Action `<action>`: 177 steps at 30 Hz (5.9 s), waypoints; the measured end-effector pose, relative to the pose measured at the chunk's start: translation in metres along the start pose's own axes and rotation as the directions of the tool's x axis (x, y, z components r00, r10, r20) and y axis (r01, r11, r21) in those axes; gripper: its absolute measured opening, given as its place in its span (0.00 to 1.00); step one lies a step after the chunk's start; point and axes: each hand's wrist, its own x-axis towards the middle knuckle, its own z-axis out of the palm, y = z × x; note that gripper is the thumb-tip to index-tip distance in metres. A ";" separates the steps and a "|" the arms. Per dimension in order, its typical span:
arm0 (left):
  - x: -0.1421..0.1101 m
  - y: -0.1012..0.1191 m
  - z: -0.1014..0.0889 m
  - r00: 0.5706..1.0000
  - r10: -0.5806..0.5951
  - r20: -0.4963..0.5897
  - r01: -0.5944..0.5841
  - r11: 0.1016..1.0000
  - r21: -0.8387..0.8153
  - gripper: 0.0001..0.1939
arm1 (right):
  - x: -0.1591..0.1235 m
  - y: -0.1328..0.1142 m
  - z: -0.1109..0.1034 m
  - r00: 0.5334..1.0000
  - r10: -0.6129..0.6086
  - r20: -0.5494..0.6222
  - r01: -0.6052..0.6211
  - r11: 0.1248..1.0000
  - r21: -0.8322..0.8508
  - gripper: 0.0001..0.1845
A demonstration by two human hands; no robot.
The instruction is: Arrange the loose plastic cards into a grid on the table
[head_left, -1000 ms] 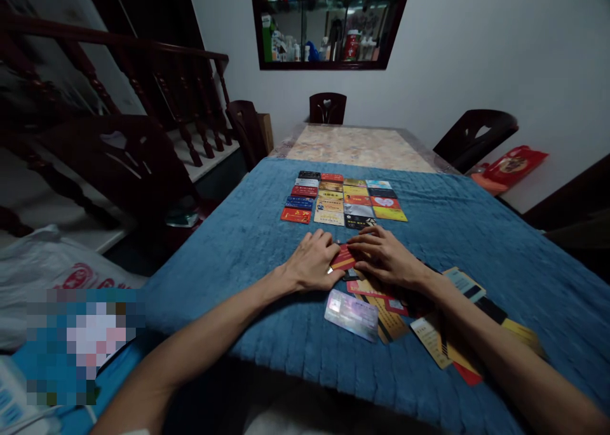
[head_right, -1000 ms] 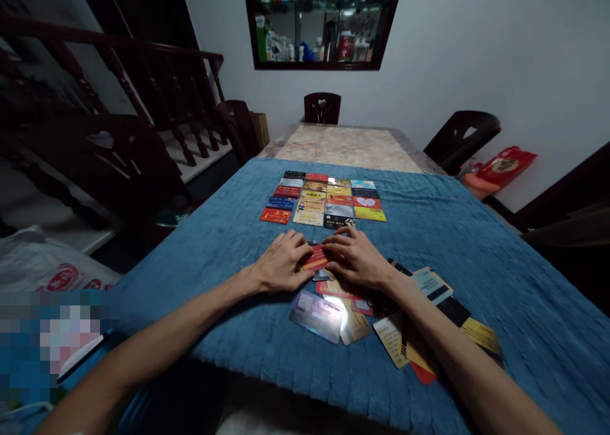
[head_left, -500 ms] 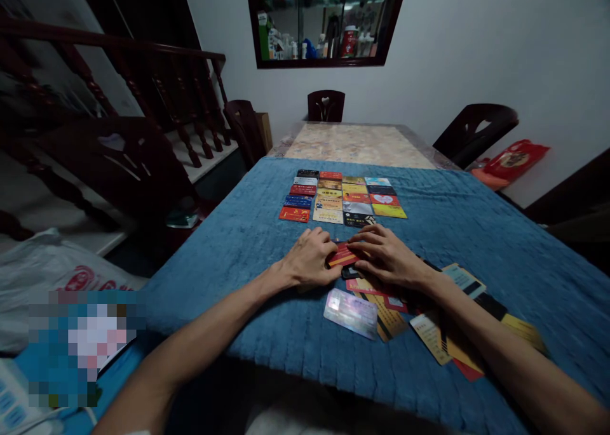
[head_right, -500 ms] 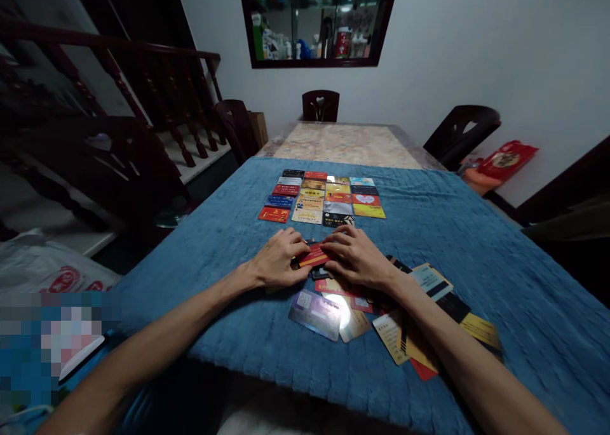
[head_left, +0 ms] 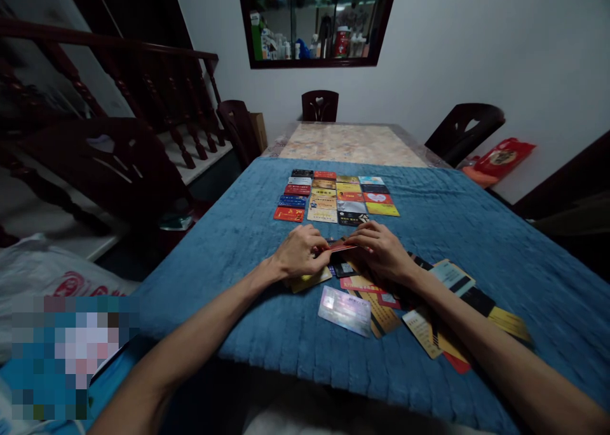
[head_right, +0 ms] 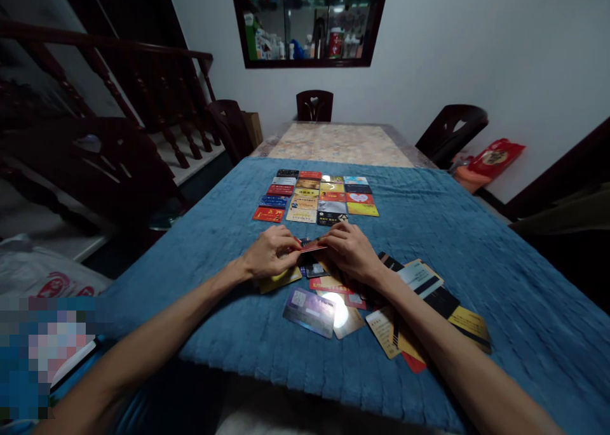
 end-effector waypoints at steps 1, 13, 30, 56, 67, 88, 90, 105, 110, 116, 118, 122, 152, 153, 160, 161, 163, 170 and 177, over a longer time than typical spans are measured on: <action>0.000 -0.001 0.000 1.000 0.005 -0.024 -0.006 1.000 -0.019 0.10 | 0.000 0.001 0.002 1.000 -0.004 -0.022 0.004 1.000 0.003 0.13; 0.003 -0.008 -0.004 0.989 0.021 -0.149 -0.041 0.991 -0.131 0.09 | 0.005 0.000 0.004 0.991 0.040 -0.127 -0.029 0.996 0.085 0.12; 0.005 -0.025 0.003 0.976 -0.028 -0.218 -0.008 0.986 -0.164 0.08 | 0.006 0.000 0.011 0.979 0.120 -0.164 -0.125 0.992 -0.016 0.17; 0.005 -0.025 0.004 0.952 -0.086 -0.295 0.039 0.986 -0.162 0.08 | 0.013 -0.013 0.004 0.974 -0.094 -0.207 0.022 0.945 -0.326 0.16; 0.007 -0.027 0.002 0.953 -0.112 -0.282 0.067 0.984 -0.166 0.08 | 0.014 -0.012 0.006 0.962 -0.135 -0.237 0.026 0.909 -0.416 0.15; -0.006 -0.035 0.011 0.956 0.007 -0.295 -0.006 1.000 0.004 0.23 | 0.014 -0.014 0.002 0.961 -0.127 -0.247 0.012 0.906 -0.422 0.18; -0.006 -0.034 0.009 0.961 0.038 -0.273 -0.021 0.998 0.065 0.25 | 0.015 -0.014 0.000 0.962 -0.131 -0.240 0.018 0.906 -0.423 0.19; 0.002 -0.045 -0.008 0.973 0.099 -0.209 -0.049 0.971 0.234 0.28 | 0.040 -0.002 -0.003 0.973 -0.118 -0.198 0.040 0.932 -0.361 0.26; 0.011 -0.065 -0.015 0.974 0.089 -0.211 -0.040 0.974 0.224 0.29 | 0.063 0.006 -0.001 0.983 -0.098 -0.156 0.038 0.935 -0.352 0.27; 0.023 -0.091 -0.025 0.975 0.031 -0.220 0.012 0.981 0.192 0.31 | 0.095 0.016 0.010 0.982 -0.103 -0.158 0.037 0.927 -0.374 0.22; 0.027 -0.099 -0.029 0.976 0.014 -0.217 0.025 0.984 0.178 0.31 | 0.106 0.019 0.015 0.982 -0.101 -0.159 0.034 0.925 -0.378 0.22; 0.036 -0.116 -0.036 0.979 -0.047 -0.196 0.079 0.984 0.158 0.30 | 0.126 0.026 0.022 0.992 -0.047 -0.117 0.000 0.926 -0.377 0.22; 0.093 -0.193 -0.033 0.917 -0.398 0.027 0.383 0.897 0.220 0.17 | 0.208 0.061 0.056 0.862 0.433 0.262 -0.338 0.878 -0.339 0.22; 0.093 -0.194 -0.032 0.915 -0.402 0.033 0.386 0.896 0.220 0.17 | 0.208 0.061 0.056 0.859 0.436 0.268 -0.341 0.878 -0.337 0.22; 0.091 -0.197 -0.031 0.902 -0.427 0.069 0.402 0.887 0.226 0.13 | 0.211 0.061 0.060 0.845 0.437 0.309 -0.330 0.880 -0.341 0.21; 0.091 -0.198 -0.030 0.901 -0.429 0.071 0.404 0.886 0.228 0.13 | 0.211 0.061 0.061 0.844 0.435 0.314 -0.327 0.881 -0.341 0.21; 0.091 -0.199 -0.030 0.900 -0.430 0.076 0.404 0.885 0.231 0.13 | 0.211 0.062 0.062 0.842 0.432 0.322 -0.322 0.883 -0.341 0.21; 0.089 -0.203 -0.027 0.907 -0.415 0.079 0.388 0.893 0.229 0.12 | 0.210 0.069 0.066 0.847 0.424 0.321 -0.313 0.885 -0.344 0.19; 0.089 -0.206 -0.027 0.916 -0.394 0.069 0.371 0.901 0.226 0.13 | 0.208 0.072 0.069 0.858 0.413 0.305 -0.306 0.889 -0.342 0.17</action>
